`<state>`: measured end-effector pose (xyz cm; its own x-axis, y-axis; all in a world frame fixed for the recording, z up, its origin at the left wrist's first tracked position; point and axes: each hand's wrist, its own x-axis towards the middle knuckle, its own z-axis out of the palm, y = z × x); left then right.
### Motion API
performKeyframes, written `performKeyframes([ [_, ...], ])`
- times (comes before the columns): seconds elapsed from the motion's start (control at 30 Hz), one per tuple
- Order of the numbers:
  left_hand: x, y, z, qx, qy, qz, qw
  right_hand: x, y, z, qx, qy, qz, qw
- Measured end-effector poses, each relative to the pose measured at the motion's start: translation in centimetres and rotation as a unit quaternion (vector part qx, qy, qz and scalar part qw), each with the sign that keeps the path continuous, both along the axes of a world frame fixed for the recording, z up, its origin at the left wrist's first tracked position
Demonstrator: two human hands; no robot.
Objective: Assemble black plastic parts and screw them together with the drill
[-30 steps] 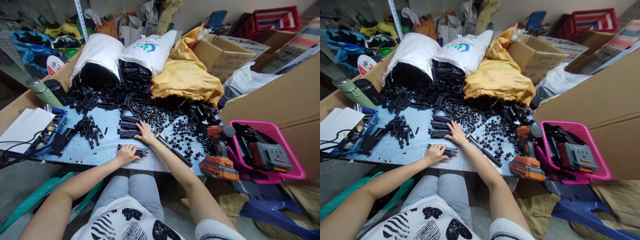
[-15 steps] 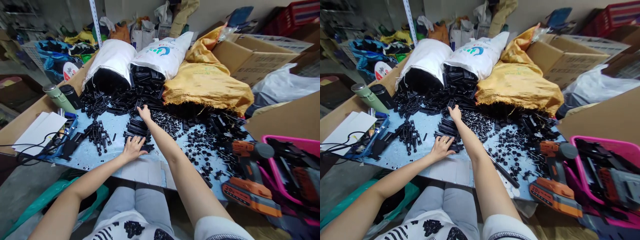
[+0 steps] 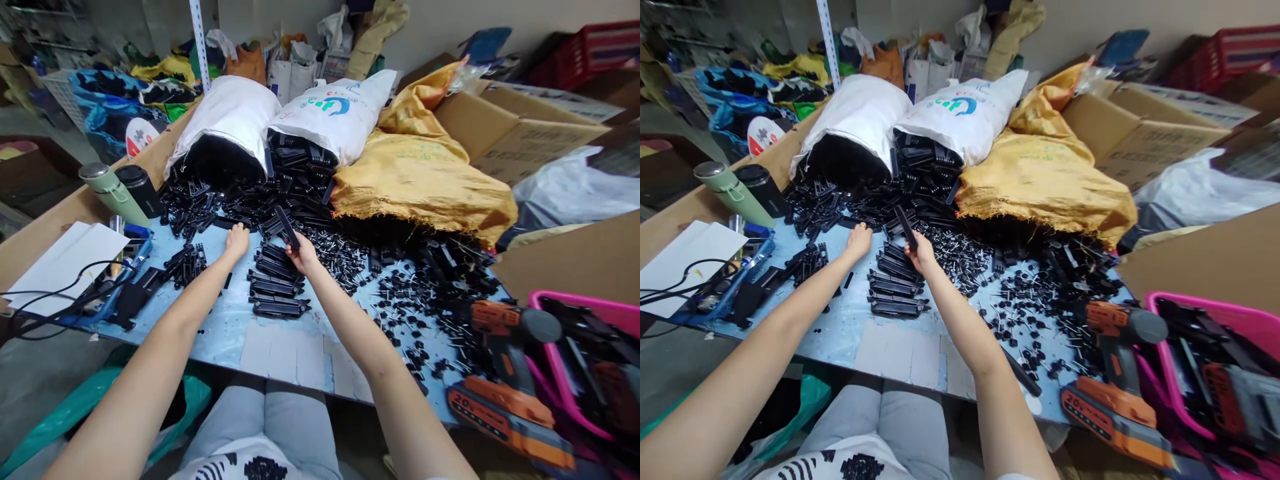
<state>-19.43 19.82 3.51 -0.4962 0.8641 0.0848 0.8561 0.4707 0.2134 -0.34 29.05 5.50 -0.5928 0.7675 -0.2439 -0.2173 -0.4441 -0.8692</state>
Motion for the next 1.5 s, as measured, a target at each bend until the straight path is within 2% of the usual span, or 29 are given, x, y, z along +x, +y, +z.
performKeyframes([
  [0.17, 0.4, 1.2, -0.4, 0.016, -0.007, 0.004, 1.0, 4.6, -5.2, 1.0, -0.106, 0.093, 0.125, 0.982],
  [0.37, 1.2, -0.6, 0.2, 0.037, -0.011, -0.004, 0.999, 9.0, -10.1, 1.6, -0.099, 0.069, 0.176, 0.977],
  [0.47, 2.6, -3.6, 0.3, 0.042, -0.022, -0.001, 0.999, 12.0, -11.6, 1.2, -0.042, 0.034, 0.196, 0.979],
  [0.53, 3.9, -6.7, 0.4, 0.074, -0.061, -0.015, 0.995, 14.2, -12.4, 0.8, 0.06, -0.036, 0.199, 0.977],
  [0.57, 4.7, -8.4, 0.6, 0.104, -0.09, -0.031, 0.99, 15.3, -12.8, 0.6, 0.135, -0.088, 0.197, 0.967],
  [0.6, 5.6, -10.2, 0.7, 0.138, -0.121, -0.051, 0.982, 16.4, -13.4, 0.4, 0.219, -0.153, 0.188, 0.945],
  [0.63, 6.6, -11.9, 0.9, 0.169, -0.151, -0.072, 0.971, 17.4, -14.0, 0.2, 0.305, -0.226, 0.174, 0.909],
  [0.7, 8.8, -15.0, 1.3, 0.193, -0.194, -0.098, 0.957, 19.0, -15.7, -0.2, 0.455, -0.355, 0.158, 0.801],
  [0.77, 11.2, -17.4, 1.6, 0.179, -0.231, -0.088, 0.952, 20.3, -17.6, -0.8, 0.559, -0.41, 0.181, 0.697],
  [0.8, 12.4, -18.3, 1.6, 0.17, -0.259, -0.073, 0.948, 20.8, -18.5, -1.0, 0.595, -0.406, 0.205, 0.662],
  [0.83, 13.6, -19.0, 1.7, 0.16, -0.294, -0.057, 0.941, 21.2, -19.3, -1.3, 0.619, -0.39, 0.23, 0.641],
  [0.87, 14.7, -19.6, 1.7, 0.151, -0.337, -0.043, 0.928, 21.4, -19.9, -1.5, 0.63, -0.372, 0.247, 0.635],
  [0.9, 15.8, -20.0, 1.6, 0.142, -0.386, -0.034, 0.911, 21.5, -20.4, -1.7, 0.627, -0.357, 0.253, 0.645],
  [0.93, 16.9, -20.4, 1.6, 0.132, -0.438, -0.033, 0.889, 21.4, -20.6, -1.7, 0.608, -0.344, 0.247, 0.671],
  [1.0, 19.0, -20.8, 1.7, 0.117, -0.524, -0.046, 0.842, 20.8, -20.8, -1.6, 0.522, -0.313, 0.201, 0.767],
  [1.07, 20.8, -21.0, 2.1, 0.116, -0.576, -0.066, 0.807, 19.8, -20.8, -1.2, 0.378, -0.255, 0.151, 0.877],
  [1.1, 21.6, -21.0, 2.3, 0.123, -0.586, -0.072, 0.798, 19.3, -20.9, -0.9, 0.3, -0.221, 0.135, 0.918],
  [1.17, 22.6, -20.9, 3.0, 0.152, -0.57, -0.075, 0.804, 18.6, -21.0, -0.4, 0.191, -0.157, 0.128, 0.96],
  [1.23, 23.1, -20.9, 3.7, 0.185, -0.509, -0.088, 0.836, 18.5, -21.0, 0.1, 0.18, -0.118, 0.127, 0.968],
  [1.37, 23.0, -21.2, 4.6, 0.199, -0.348, -0.153, 0.903, 19.6, -19.9, 0.9, 0.315, -0.116, 0.137, 0.932],
  [1.43, 23.2, -21.3, 4.9, 0.197, -0.303, -0.169, 0.917, 20.1, -19.5, 1.1, 0.366, -0.115, 0.141, 0.913],
  [1.5, 23.7, -21.1, 5.1, 0.213, -0.289, -0.176, 0.917, 20.1, -19.7, 1.2, 0.39, -0.113, 0.129, 0.905],
])
